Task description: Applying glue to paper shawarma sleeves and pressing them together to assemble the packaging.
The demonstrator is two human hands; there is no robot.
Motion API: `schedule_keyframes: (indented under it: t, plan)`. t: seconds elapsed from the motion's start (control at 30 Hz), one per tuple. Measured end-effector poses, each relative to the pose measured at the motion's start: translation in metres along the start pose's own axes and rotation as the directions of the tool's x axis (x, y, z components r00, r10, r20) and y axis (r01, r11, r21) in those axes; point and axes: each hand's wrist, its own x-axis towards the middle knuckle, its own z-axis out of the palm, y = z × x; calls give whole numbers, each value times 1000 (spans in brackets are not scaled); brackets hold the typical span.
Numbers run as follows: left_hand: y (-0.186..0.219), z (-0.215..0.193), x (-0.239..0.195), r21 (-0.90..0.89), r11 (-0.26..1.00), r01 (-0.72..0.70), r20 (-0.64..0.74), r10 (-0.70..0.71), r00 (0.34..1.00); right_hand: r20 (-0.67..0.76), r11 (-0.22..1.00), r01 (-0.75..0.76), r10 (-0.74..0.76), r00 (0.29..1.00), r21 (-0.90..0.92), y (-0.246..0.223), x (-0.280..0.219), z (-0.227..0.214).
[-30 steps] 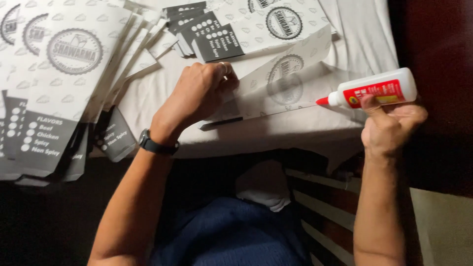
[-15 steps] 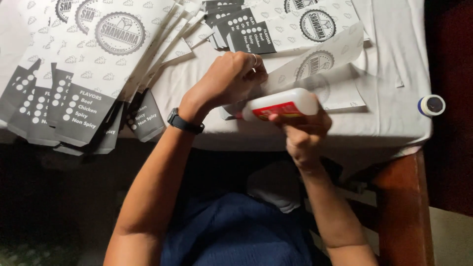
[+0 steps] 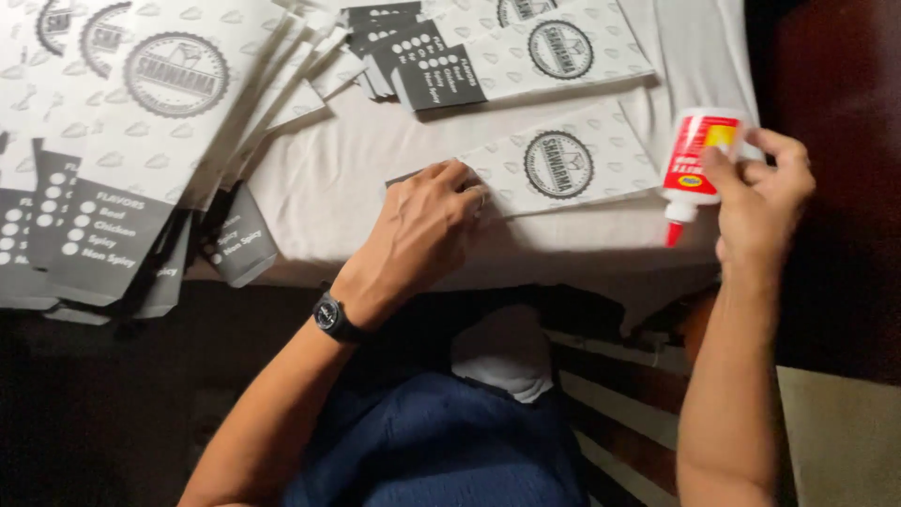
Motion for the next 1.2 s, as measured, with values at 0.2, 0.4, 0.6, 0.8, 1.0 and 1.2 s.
schedule_keyframes:
  t: [0.2, 0.4, 0.6, 0.8, 1.0, 1.2]
  plan:
    - [3, -2, -5, 117, 989, -90, -140, 106, 984, 311, 607, 624, -547, 777, -492, -69, -2, -5]
    - [-1, -1, -20, 120, 981, -154, -282, 182, 942, 542, 735, 677, -553, 633, -41, -107, -18, 27]
    - [2, -6, -25, 111, 985, -132, -297, 159, 941, 557, 732, 681, -558, 615, -19, -96, -14, 27]
    - [3, -8, -26, 106, 986, -126, -323, 154, 934, 536, 718, 696, -575, 618, -33, -88, -16, 28]
    - [5, -10, -26, 80, 990, -119, -342, 139, 929, 535, 703, 710, -584, 610, -42, -89, -18, 29]
    - [7, -10, -26, 77, 992, -97, -375, 119, 919, 576, 732, 682, -553, 602, -11, -96, -10, 30]
